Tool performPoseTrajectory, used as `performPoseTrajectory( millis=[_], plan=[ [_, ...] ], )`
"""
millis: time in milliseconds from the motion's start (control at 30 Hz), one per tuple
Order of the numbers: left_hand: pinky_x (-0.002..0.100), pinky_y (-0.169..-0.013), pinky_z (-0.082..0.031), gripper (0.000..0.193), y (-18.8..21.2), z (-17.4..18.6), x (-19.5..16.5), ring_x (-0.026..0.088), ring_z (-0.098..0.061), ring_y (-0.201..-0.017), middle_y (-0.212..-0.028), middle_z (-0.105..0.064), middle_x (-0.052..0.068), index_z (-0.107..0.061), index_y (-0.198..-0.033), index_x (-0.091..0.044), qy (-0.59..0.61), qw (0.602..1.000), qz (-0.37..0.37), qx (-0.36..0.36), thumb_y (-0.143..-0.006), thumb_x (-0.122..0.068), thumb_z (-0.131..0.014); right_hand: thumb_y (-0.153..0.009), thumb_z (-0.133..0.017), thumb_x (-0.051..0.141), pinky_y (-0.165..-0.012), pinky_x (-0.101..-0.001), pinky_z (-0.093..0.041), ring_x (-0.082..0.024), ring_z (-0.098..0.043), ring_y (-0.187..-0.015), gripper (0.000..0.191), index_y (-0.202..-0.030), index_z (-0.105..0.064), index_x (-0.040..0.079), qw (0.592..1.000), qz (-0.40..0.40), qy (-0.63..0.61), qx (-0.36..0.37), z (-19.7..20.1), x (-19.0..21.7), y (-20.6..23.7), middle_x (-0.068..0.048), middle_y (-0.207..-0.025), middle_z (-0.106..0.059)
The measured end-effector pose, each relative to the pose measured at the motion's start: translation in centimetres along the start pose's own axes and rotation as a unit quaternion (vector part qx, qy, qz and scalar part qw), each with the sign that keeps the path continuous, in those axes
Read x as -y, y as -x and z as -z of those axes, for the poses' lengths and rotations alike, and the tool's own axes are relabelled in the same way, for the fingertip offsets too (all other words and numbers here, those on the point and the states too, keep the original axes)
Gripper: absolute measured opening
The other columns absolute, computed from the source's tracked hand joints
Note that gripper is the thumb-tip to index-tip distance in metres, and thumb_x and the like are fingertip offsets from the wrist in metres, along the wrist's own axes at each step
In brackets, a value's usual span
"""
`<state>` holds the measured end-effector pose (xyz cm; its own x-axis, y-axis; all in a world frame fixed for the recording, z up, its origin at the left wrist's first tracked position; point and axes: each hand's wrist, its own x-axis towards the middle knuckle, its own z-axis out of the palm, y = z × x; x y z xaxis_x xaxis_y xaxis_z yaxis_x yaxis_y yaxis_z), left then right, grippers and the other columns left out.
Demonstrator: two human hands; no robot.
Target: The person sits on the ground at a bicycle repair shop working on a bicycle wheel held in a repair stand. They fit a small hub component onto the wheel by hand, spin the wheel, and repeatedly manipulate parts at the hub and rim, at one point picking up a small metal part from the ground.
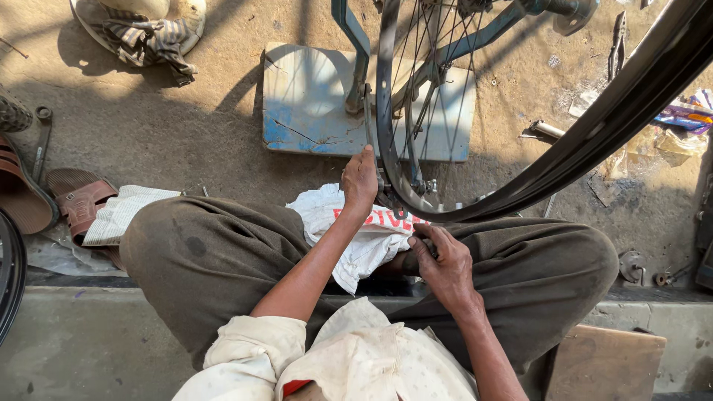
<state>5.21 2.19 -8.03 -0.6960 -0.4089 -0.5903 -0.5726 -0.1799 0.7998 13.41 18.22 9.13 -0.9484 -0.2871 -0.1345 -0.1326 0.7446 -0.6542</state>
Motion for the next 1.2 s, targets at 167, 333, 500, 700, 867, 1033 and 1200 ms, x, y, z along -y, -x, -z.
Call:
performPoseTrajectory(
  millis=[167,333,500,700,867,1033,1200],
  plan=[
    [0.045,-0.081,-0.048,0.063,-0.3,-0.1,0.2,0.032,-0.064,-0.081,-0.082,-0.068,0.02,-0.067,-0.092,0.003,0.003,1.0,-0.002,-0.005,-0.1,-0.055,-0.045,-0.094,-0.074,0.012,-0.077,-0.0358,-0.057,-0.024,-0.075,-0.093,0.028,-0.12,-0.069,0.001,0.998,0.048,-0.011,-0.03,0.4,0.0,-0.7,-0.015,-0.105,-0.076],
    [0.043,-0.083,-0.049,0.062,-0.5,-0.3,0.5,0.031,-0.065,-0.084,-0.085,-0.07,0.018,-0.069,-0.1,0.003,0.026,0.999,-0.016,-0.016,-0.1,-0.055,-0.048,-0.093,-0.079,0.013,-0.064,-0.0331,-0.052,-0.017,-0.065,-0.069,0.024,-0.114,-0.071,0.004,0.997,0.029,0.017,-0.066,1.9,1.1,-1.3,-0.01,-0.089,-0.072],
    [0.042,-0.084,-0.049,0.061,-0.1,-0.4,0.5,0.029,-0.065,-0.085,-0.087,-0.07,0.017,-0.069,-0.105,0.002,0.04,0.999,-0.009,-0.01,-0.101,-0.054,-0.047,-0.09,-0.077,0.011,-0.056,-0.0284,-0.043,-0.011,-0.052,-0.06,0.039,-0.126,-0.069,-0.001,0.991,0.074,0.012,-0.111,5.8,3.8,-1.1,-0.007,-0.082,-0.068],
    [0.041,-0.084,-0.048,0.061,0.4,-0.1,-0.2,0.025,-0.061,-0.087,-0.087,-0.064,0.015,-0.067,-0.102,0.001,0.03,0.999,0.016,0.015,-0.103,-0.056,-0.045,-0.111,-0.061,0.029,-0.039,-0.0152,-0.039,0.001,-0.05,-0.043,0.032,-0.127,-0.07,0.002,0.96,0.206,-0.047,-0.183,10.9,6.9,-3.7,0.003,-0.074,-0.066],
    [0.041,-0.083,-0.048,0.062,0.8,0.1,-0.6,0.025,-0.059,-0.085,-0.085,-0.063,0.015,-0.066,-0.101,0.001,0.035,0.999,0.018,0.016,-0.103,-0.056,-0.043,-0.122,-0.049,0.033,-0.049,-0.0179,-0.043,-0.004,-0.061,-0.058,0.033,-0.131,-0.062,0.004,0.963,0.145,-0.068,-0.219,10.8,7.5,-3.5,-0.004,-0.091,-0.073],
    [0.039,-0.083,-0.047,0.063,1.1,0.2,-0.6,0.024,-0.058,-0.084,-0.084,-0.062,0.013,-0.066,-0.102,0.0,0.04,0.999,0.004,0.02,-0.102,-0.058,-0.042,-0.11,-0.05,0.017,-0.052,-0.0279,-0.044,-0.006,-0.053,-0.062,0.023,-0.125,-0.059,0.002,0.978,0.062,-0.09,-0.179,4.3,3.4,-1.7,-0.013,-0.099,-0.078],
    [0.04,-0.083,-0.047,0.063,1.0,0.2,-0.6,0.024,-0.056,-0.083,-0.085,-0.061,0.014,-0.066,-0.104,0.001,0.058,0.998,-0.003,0.018,-0.102,-0.058,-0.043,-0.094,-0.065,0.015,-0.074,-0.0441,-0.058,-0.032,-0.075,-0.085,0.031,-0.124,-0.069,0.012,0.986,-0.006,0.132,0.104,-0.8,-1.1,-0.1,-0.014,-0.102,-0.077]
  ],
)
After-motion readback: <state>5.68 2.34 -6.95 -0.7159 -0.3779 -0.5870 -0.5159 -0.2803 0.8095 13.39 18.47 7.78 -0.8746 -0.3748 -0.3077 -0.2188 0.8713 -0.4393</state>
